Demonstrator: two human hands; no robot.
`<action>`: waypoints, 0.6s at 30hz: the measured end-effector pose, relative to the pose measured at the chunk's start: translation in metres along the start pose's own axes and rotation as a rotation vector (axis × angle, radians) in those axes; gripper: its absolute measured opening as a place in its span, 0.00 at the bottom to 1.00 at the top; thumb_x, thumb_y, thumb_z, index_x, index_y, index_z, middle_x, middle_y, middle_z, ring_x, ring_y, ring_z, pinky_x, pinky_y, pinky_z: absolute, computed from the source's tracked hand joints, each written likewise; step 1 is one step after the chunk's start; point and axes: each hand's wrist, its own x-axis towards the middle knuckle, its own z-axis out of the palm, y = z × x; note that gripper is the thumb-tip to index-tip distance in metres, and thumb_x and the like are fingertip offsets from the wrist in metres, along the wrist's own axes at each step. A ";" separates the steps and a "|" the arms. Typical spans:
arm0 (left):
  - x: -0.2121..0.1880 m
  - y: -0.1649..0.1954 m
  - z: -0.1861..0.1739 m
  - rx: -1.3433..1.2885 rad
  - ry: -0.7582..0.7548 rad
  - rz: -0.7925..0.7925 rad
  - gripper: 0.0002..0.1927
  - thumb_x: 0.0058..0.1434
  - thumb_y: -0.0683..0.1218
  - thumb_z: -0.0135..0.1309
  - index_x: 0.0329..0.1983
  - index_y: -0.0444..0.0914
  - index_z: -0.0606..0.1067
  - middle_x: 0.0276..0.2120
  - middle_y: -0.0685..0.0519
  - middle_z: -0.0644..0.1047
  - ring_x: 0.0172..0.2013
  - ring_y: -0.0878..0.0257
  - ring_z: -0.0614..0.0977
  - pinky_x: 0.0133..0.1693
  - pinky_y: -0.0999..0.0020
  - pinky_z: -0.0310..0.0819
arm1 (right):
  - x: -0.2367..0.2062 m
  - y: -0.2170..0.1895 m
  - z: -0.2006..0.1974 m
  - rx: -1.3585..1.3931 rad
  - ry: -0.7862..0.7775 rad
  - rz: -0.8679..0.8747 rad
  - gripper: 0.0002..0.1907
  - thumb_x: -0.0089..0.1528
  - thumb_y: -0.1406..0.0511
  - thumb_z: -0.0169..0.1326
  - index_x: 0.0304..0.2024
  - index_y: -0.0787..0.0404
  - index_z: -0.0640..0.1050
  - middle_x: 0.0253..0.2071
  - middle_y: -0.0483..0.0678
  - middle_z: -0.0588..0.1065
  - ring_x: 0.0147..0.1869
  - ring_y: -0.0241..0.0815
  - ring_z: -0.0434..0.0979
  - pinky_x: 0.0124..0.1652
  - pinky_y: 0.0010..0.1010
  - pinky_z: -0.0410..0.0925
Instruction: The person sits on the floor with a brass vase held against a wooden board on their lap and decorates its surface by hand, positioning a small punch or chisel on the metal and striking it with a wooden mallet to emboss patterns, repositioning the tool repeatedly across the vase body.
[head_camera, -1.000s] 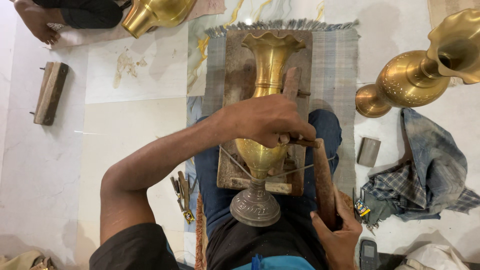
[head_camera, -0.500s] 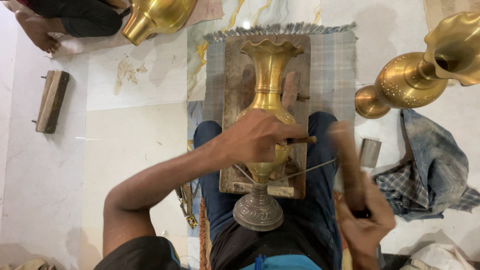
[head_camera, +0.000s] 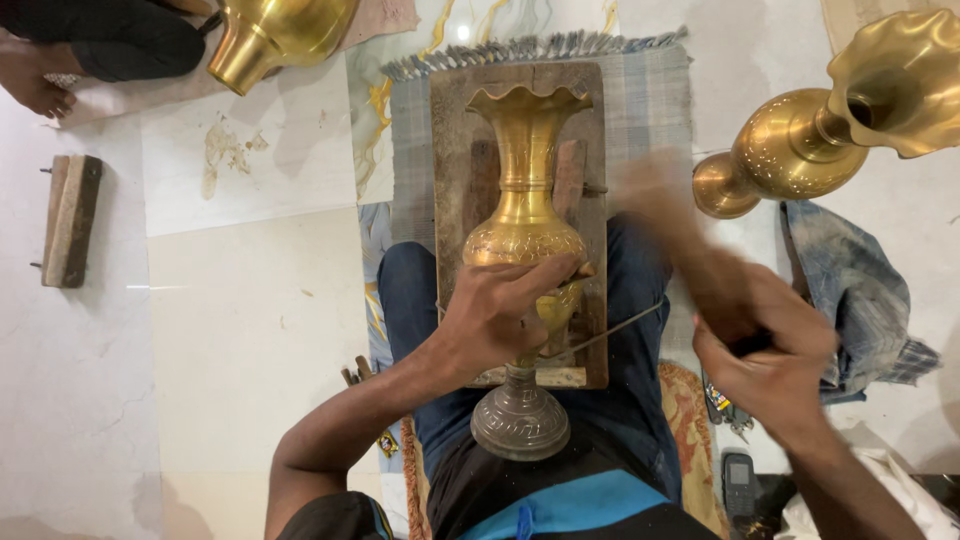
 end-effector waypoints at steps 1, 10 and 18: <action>-0.001 0.000 0.000 0.004 0.004 -0.005 0.32 0.48 0.36 0.60 0.60 0.37 0.72 0.45 0.47 0.83 0.41 0.51 0.86 0.40 0.58 0.82 | 0.004 -0.004 -0.001 -0.079 -0.103 -0.017 0.35 0.47 0.76 0.59 0.60 0.62 0.79 0.46 0.52 0.80 0.39 0.38 0.80 0.40 0.25 0.71; -0.020 -0.006 0.012 0.056 0.040 -0.015 0.28 0.44 0.35 0.58 0.53 0.37 0.75 0.44 0.46 0.83 0.45 0.49 0.86 0.45 0.57 0.82 | 0.013 -0.018 -0.007 0.323 0.029 -0.056 0.35 0.51 0.73 0.57 0.62 0.53 0.75 0.53 0.48 0.77 0.51 0.38 0.78 0.49 0.25 0.71; -0.031 -0.014 0.057 0.029 0.497 -0.148 0.25 0.54 0.34 0.52 0.58 0.34 0.75 0.41 0.46 0.84 0.36 0.59 0.89 0.36 0.67 0.86 | 0.005 -0.002 0.017 0.192 -0.048 0.140 0.36 0.52 0.76 0.59 0.65 0.57 0.76 0.45 0.50 0.79 0.44 0.33 0.77 0.45 0.22 0.70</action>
